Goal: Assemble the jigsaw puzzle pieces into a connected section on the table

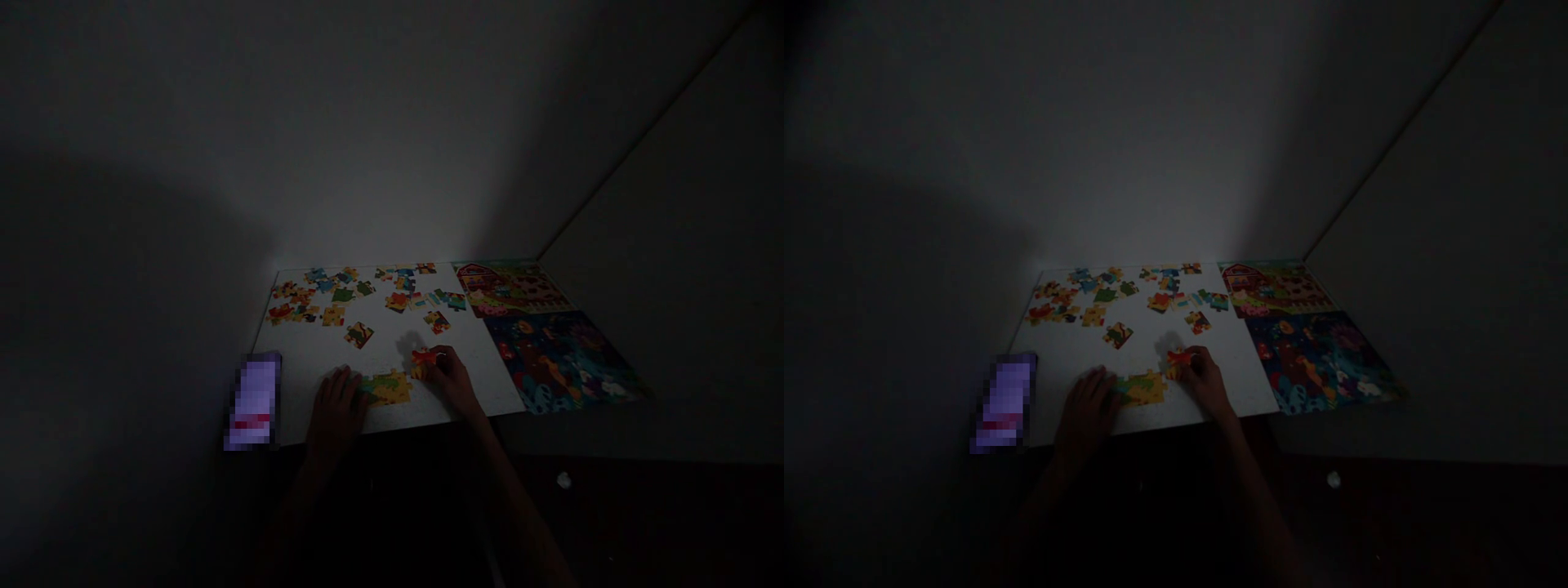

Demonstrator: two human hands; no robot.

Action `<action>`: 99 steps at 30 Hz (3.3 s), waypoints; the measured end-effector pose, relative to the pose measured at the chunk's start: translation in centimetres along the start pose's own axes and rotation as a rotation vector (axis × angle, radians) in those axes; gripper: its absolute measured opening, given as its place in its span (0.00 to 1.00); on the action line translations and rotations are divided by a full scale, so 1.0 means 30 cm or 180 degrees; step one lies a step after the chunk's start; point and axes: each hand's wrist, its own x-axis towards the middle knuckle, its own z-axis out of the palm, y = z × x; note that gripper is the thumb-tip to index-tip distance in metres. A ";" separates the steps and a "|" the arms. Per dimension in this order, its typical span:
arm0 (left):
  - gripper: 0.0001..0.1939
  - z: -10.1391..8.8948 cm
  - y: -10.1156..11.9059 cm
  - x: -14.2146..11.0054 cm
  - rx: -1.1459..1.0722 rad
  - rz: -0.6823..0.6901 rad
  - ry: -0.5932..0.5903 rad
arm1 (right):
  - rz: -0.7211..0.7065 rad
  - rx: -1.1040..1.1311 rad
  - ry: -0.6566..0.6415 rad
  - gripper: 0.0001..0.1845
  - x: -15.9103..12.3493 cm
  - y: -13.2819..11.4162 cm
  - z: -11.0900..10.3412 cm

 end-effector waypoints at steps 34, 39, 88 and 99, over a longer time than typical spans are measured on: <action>0.21 -0.041 0.005 0.007 -0.0038 0.0093 -0.0402 | 0.0416 -0.0005 -0.0318 0.17 -0.043 -0.028 -0.037; 0.20 -0.041 0.007 0.009 -0.0057 0.0078 -0.0391 | 0.0268 -0.0332 -0.0312 0.16 -0.040 -0.003 -0.030; 0.21 -0.041 0.010 0.011 0.0032 0.0103 -0.0424 | -0.1036 -0.2079 -0.0196 0.11 -0.064 -0.014 -0.004; 0.20 -0.042 0.009 0.012 0.0064 0.0169 -0.0358 | -0.1075 -0.2818 -0.0077 0.13 -0.072 -0.034 0.030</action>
